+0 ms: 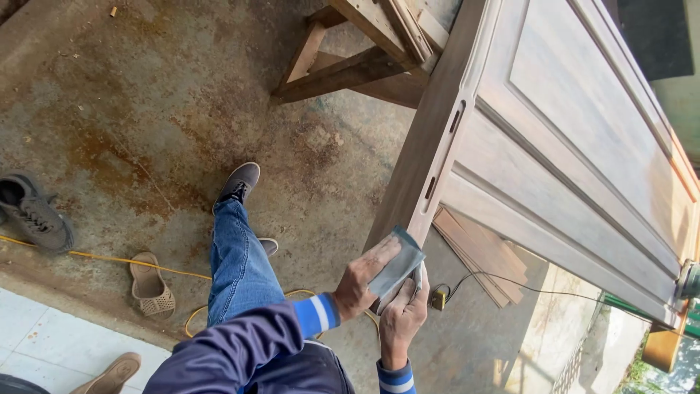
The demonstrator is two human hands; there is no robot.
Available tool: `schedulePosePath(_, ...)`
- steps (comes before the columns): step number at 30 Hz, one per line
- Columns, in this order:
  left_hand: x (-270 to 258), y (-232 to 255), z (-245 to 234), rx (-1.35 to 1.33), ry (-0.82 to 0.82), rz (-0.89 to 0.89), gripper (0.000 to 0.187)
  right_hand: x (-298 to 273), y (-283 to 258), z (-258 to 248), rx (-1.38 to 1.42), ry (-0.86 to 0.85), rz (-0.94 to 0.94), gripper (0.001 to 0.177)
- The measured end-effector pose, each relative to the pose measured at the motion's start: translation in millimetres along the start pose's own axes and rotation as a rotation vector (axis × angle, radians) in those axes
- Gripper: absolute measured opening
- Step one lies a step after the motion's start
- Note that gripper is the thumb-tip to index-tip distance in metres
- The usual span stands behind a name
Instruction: Sanding the surface and edges of a wooden door using sandpaper and sanding blocks.
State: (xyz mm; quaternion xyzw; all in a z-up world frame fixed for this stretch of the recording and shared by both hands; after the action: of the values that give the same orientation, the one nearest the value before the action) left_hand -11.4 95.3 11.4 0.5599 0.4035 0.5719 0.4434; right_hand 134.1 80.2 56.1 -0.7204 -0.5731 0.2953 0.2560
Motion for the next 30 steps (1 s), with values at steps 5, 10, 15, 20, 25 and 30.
schedulePosePath(5,109,-52,4,0.053,0.113,0.057,0.057,12,-22,-3,-0.164,-0.053,0.007,0.04)
schedulePosePath(10,102,-33,-12,0.014,0.137,-0.002,0.059,19,-18,-4,-0.219,-0.004,-0.078,0.037)
schedulePosePath(15,60,-7,-16,-0.018,0.021,0.031,0.049,13,2,0,-0.156,0.089,0.004,0.041)
schedulePosePath(20,173,-79,-4,0.084,0.106,0.04,0.053,7,3,2,-0.136,0.183,-0.019,0.041)
schedulePosePath(25,323,-176,-1,0.106,0.086,-0.095,0.067,3,14,2,-0.154,0.261,-0.033,0.043)
schedulePosePath(30,382,-188,-19,0.264,0.11,0.009,0.07,8,-7,3,-0.136,0.183,0.134,0.042)
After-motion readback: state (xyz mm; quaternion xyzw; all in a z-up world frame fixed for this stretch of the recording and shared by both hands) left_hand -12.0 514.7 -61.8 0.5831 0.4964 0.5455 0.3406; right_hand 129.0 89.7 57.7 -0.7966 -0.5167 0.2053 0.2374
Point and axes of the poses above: each hand's wrist, its own x-axis towards the middle knuckle, its own z-axis out of the palm, y = z × x, the point moved 10 cm from there along x, towards the middle knuckle, and after that the axes turned 13 degrees about -y, right-handed, at the moved point
